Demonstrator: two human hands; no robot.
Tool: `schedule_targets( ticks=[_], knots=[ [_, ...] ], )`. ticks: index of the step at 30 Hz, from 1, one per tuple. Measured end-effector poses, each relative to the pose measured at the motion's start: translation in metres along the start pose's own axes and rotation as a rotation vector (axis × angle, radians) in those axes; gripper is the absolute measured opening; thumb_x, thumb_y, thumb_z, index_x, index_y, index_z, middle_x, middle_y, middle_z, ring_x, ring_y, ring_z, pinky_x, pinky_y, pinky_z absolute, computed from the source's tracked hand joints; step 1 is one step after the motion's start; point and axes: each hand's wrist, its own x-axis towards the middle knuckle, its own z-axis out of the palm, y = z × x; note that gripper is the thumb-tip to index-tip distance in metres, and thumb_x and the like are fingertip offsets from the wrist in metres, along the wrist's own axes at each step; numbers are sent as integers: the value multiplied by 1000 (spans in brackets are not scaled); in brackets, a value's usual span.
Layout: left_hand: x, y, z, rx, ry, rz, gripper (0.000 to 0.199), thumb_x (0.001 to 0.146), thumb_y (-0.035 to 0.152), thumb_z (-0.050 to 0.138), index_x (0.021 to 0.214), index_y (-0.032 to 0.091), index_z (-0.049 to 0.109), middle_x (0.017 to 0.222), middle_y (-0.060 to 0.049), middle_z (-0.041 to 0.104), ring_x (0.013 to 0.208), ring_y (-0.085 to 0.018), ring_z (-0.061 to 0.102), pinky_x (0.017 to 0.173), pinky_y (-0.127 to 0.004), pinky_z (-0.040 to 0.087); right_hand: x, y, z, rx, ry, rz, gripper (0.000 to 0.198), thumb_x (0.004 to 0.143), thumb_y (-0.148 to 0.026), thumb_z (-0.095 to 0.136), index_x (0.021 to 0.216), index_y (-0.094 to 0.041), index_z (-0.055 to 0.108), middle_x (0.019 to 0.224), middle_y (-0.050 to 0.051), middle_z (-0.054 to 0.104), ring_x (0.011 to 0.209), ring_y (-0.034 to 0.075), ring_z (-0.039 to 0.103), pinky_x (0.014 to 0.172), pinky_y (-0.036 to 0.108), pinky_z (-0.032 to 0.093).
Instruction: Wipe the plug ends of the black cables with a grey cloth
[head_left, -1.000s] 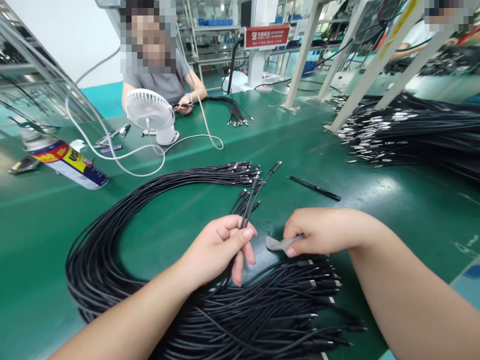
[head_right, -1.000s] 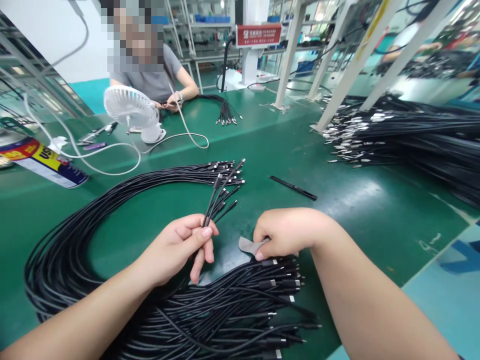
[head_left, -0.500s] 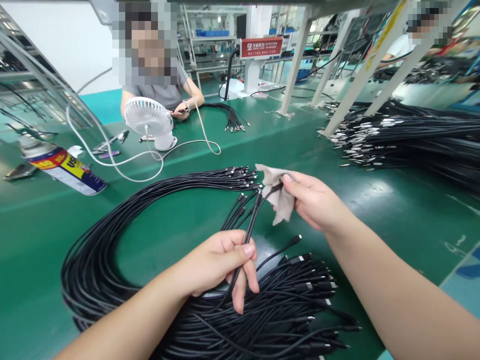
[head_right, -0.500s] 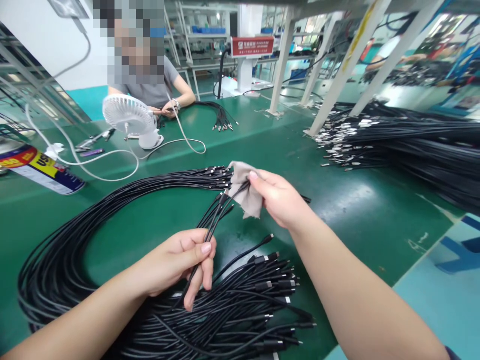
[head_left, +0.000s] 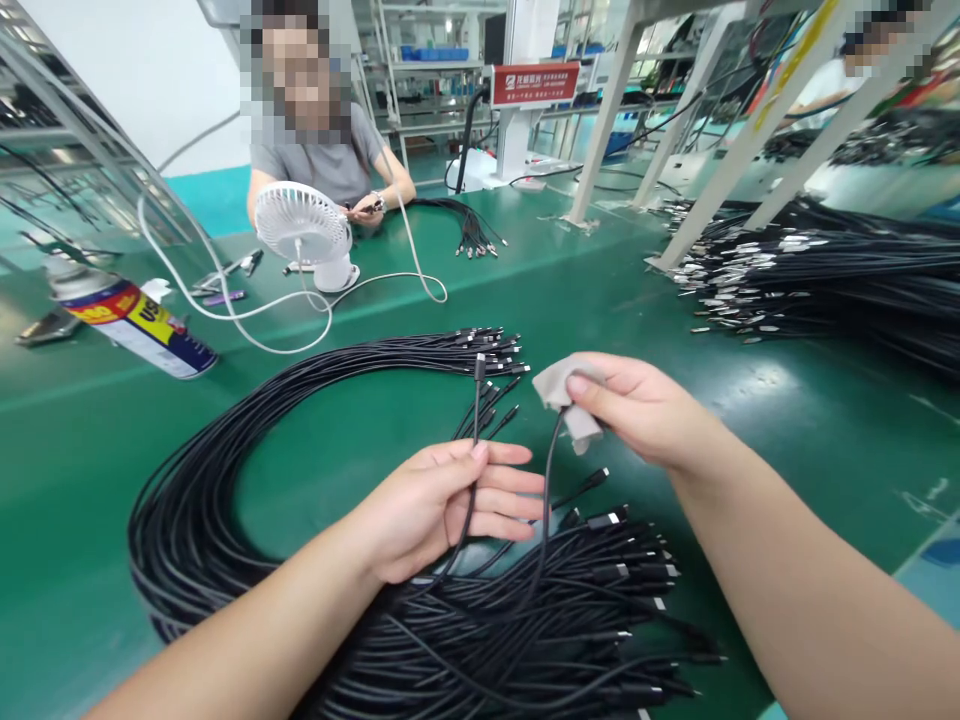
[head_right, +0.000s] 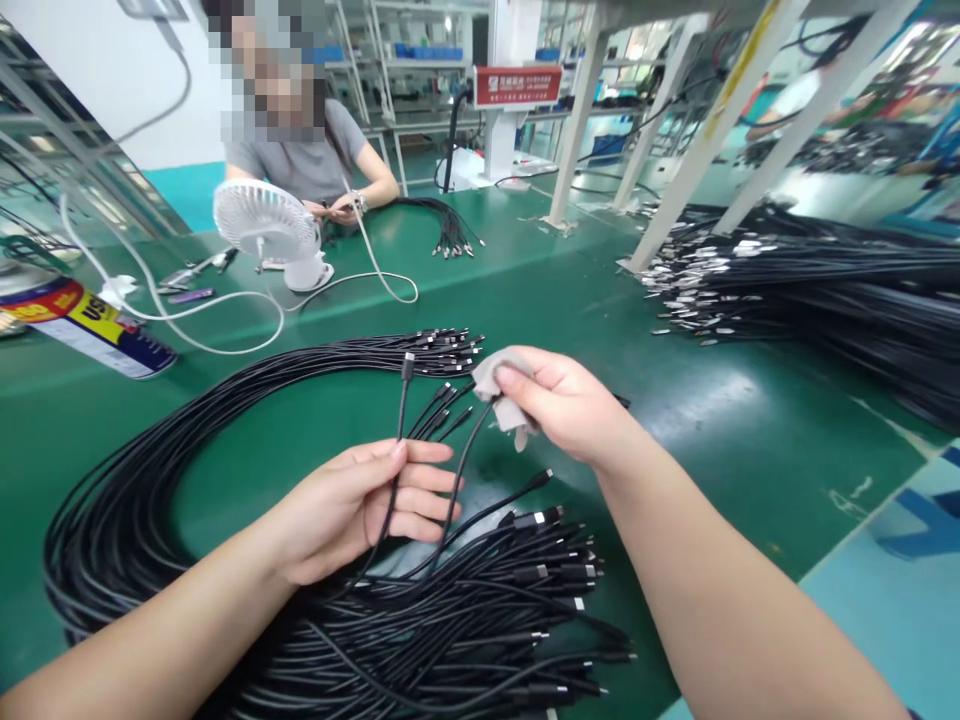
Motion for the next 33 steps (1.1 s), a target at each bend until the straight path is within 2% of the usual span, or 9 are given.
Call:
schedule_targets(
  ticks=[4, 8, 11, 16, 19, 23, 27, 30, 33],
  knots=[
    [-1, -8, 2, 30, 6, 13, 27, 85, 33, 71, 97, 8, 73, 95, -17, 76, 90, -22, 73, 81, -29, 59, -3, 3, 24, -292, -115, -177, 17, 93, -23, 52, 80, -17, 61, 68, -1, 58, 60, 11, 51, 57, 22, 43],
    [1, -10, -1, 83, 9, -20, 32, 81, 42, 73, 89, 11, 70, 66, -6, 71, 54, -15, 68, 56, -26, 59, -3, -1, 39, -453, -182, -345, 25, 93, -19, 48, 70, -17, 57, 65, -1, 58, 62, 11, 52, 61, 23, 41],
    [2, -8, -2, 135, 21, 8, 30, 80, 41, 75, 84, 12, 68, 56, 0, 66, 36, -9, 55, 41, -21, 53, -2, -4, 36, -358, -113, -266, 25, 95, -29, 50, 79, -17, 65, 66, 0, 61, 60, 12, 54, 60, 24, 43],
    [1, -5, -1, 219, 75, 7, 35, 72, 43, 81, 79, 11, 66, 64, -4, 72, 41, -11, 61, 42, -19, 49, -1, 0, 27, -162, 176, -105, 41, 89, -56, 56, 101, -20, 71, 92, 6, 70, 80, 18, 64, 72, 29, 50],
    [-1, -4, 1, 277, 115, 28, 35, 70, 41, 83, 74, 11, 65, 63, -4, 72, 44, -11, 64, 44, -18, 46, -4, 1, 28, -83, 21, -103, 52, 85, -67, 54, 97, -19, 71, 97, 8, 70, 87, 20, 64, 77, 32, 52],
    [-1, -3, 4, 360, 125, 78, 35, 70, 40, 82, 65, 11, 62, 60, -3, 70, 47, -10, 63, 47, -18, 42, -7, -1, 31, -62, -222, -100, 52, 94, -60, 45, 81, -16, 70, 78, 6, 65, 66, 14, 58, 60, 27, 48],
    [-1, -5, 3, 439, 153, 115, 31, 71, 38, 81, 71, 12, 64, 61, -2, 69, 48, -11, 63, 51, -21, 45, -6, -2, 34, -57, -265, 30, 30, 85, -45, 67, 81, -15, 67, 70, 2, 63, 63, 12, 56, 59, 24, 46],
    [0, -7, 1, 521, 166, 132, 28, 73, 36, 79, 73, 13, 64, 62, -2, 70, 49, -11, 63, 52, -22, 47, -5, -2, 35, -19, -286, 180, 33, 76, -43, 75, 86, -15, 62, 67, 0, 62, 59, 11, 55, 56, 23, 44],
    [0, -6, 0, 541, 169, 148, 27, 75, 36, 77, 73, 13, 64, 63, -2, 70, 50, -11, 63, 53, -23, 48, -4, -2, 34, 34, -305, 207, 36, 79, -49, 71, 82, -15, 60, 65, 0, 60, 56, 10, 53, 54, 23, 43]
  ],
)
